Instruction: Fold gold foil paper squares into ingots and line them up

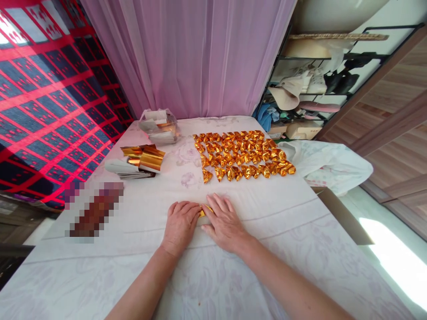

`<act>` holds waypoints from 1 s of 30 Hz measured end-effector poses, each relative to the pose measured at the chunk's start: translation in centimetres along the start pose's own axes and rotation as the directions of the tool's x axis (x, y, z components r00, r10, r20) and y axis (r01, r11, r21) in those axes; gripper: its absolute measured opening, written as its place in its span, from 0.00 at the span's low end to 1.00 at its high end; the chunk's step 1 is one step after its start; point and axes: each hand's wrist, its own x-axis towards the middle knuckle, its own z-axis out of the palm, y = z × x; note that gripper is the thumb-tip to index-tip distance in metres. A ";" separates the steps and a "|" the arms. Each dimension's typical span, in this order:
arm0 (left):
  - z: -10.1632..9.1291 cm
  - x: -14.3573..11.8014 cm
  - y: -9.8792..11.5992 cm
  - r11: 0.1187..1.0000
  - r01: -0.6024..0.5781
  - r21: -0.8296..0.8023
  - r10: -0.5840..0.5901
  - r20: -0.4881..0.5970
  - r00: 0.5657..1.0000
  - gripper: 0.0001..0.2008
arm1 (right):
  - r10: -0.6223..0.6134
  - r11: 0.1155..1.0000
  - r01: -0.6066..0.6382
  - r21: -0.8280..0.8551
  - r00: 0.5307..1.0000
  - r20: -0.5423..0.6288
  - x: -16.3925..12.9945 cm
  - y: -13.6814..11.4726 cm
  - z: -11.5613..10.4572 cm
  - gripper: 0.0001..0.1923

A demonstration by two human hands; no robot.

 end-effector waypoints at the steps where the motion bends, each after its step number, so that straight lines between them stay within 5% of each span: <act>1: 0.0 0.0 0.0 1.000 0.002 0.002 -0.002 0.001 1.000 0.10 | 0.009 1.000 -0.009 0.000 1.000 0.008 0.0 0.0 0.1 0.31; 16: 0.5 -0.5 -0.9 0.994 -0.075 0.084 0.082 -0.092 0.992 0.14 | 0.057 0.998 -0.057 -0.007 0.998 -0.026 -1.7 1.7 -0.5 0.35; 20: 0.4 -0.6 -0.9 0.996 -0.055 0.074 0.060 -0.065 0.996 0.15 | -0.037 0.999 0.037 0.017 0.999 0.005 -1.9 1.0 -0.1 0.38; 30: 0.3 -0.7 -0.4 0.999 0.028 0.026 -0.027 -0.034 0.999 0.15 | 0.071 0.996 -0.069 -0.048 0.996 0.051 -3.2 1.8 0.1 0.34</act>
